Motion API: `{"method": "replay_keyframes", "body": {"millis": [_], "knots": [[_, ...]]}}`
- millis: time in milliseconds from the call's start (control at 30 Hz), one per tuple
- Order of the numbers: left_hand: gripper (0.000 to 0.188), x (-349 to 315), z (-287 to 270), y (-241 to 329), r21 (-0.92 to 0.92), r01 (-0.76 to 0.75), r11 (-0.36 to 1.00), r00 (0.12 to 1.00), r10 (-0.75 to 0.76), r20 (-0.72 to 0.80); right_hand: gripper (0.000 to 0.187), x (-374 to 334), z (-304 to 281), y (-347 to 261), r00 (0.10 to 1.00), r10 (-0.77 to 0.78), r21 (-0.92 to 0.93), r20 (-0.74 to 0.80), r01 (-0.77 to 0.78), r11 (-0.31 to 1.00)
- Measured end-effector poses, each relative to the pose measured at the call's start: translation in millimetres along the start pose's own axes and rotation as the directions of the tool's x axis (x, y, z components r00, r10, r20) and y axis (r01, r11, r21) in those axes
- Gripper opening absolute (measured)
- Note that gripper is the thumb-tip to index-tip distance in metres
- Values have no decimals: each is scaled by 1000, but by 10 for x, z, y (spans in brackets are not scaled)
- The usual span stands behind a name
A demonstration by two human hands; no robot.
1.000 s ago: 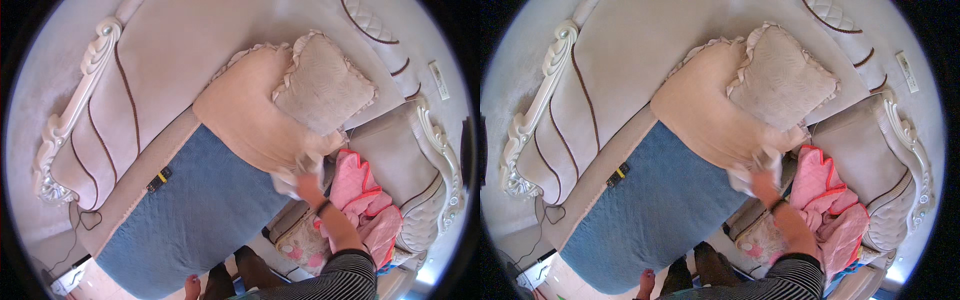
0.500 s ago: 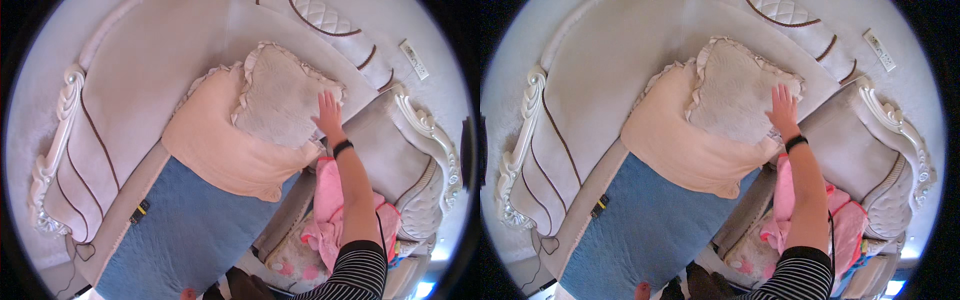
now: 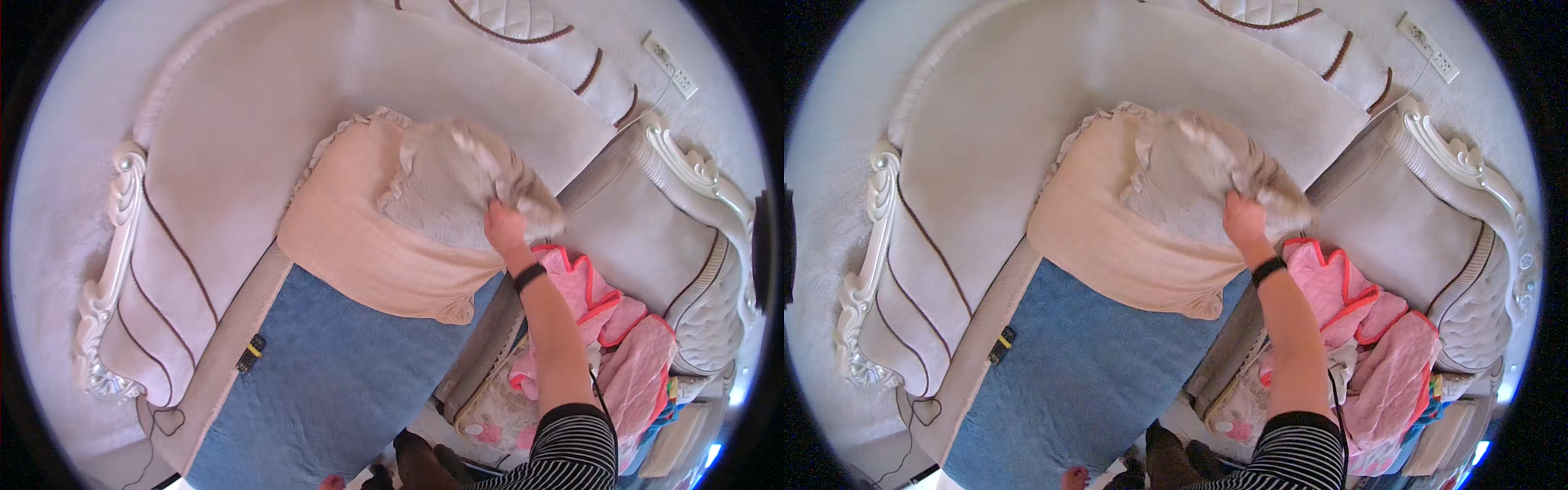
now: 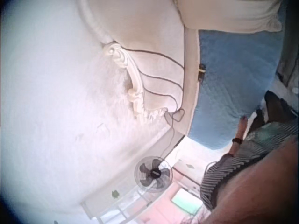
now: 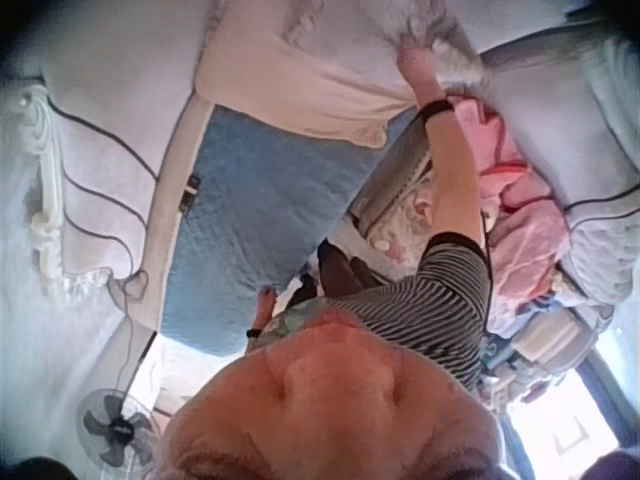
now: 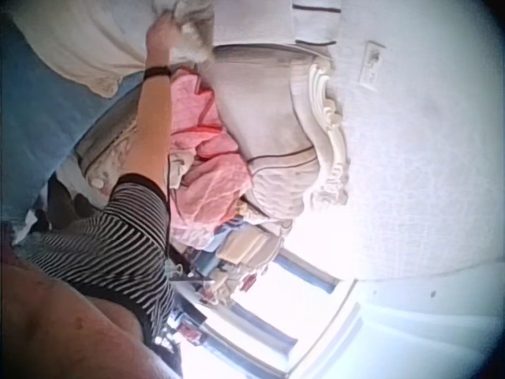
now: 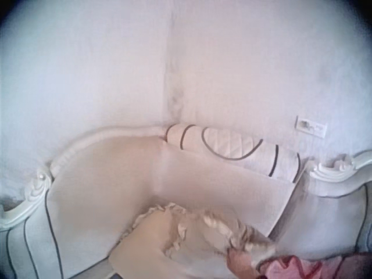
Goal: The person wipes the inside of a shelving unit and a bottom drawer with a cloth, then folds and rearranges blankets and pillows on a sofa.
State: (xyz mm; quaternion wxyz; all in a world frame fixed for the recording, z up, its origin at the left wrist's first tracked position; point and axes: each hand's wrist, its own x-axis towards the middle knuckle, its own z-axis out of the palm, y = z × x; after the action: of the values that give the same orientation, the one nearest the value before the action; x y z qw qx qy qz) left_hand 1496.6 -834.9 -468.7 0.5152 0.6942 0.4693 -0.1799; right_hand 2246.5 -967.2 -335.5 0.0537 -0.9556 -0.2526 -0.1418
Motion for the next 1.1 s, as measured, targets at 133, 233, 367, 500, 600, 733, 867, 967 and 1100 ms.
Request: {"method": "replay_keyframes", "body": {"millis": [133,233,367,500,600,733,867,967,1100], "knots": [[29,223,-104,488,339,98,936,995,-104,1,15,-840,-201,107,983,-184,108,26,180,978],[29,307,-126,1180,183,-145,972,989,141,33,10,-1310,-856,1345,996,17,-157,86,-3,988],[26,174,-410,773,125,44,991,987,-24,-156,24,-1363,-2302,1729,911,388,47,140,-398,916],[26,341,-293,431,75,224,972,972,-217,-92,27,-2350,-3524,3361,926,372,-683,70,-228,694],[33,562,-226,237,154,216,964,963,-184,-199,27,-2941,-3793,3762,968,99,-893,229,168,417],[55,997,-853,550,431,80,899,886,134,-443,23,-3073,-2667,2633,741,327,-771,587,388,505],[60,1919,-1400,1322,499,25,866,765,305,-567,25,-3779,-1534,622,761,-32,-146,648,165,976],[58,2595,-1715,1319,573,93,815,698,357,-621,27,-4444,-907,-597,460,-227,398,859,-320,860],[38,2998,-1811,1518,574,204,793,824,178,-538,18,-4823,-1313,-1434,454,-296,464,840,-319,826]]}}
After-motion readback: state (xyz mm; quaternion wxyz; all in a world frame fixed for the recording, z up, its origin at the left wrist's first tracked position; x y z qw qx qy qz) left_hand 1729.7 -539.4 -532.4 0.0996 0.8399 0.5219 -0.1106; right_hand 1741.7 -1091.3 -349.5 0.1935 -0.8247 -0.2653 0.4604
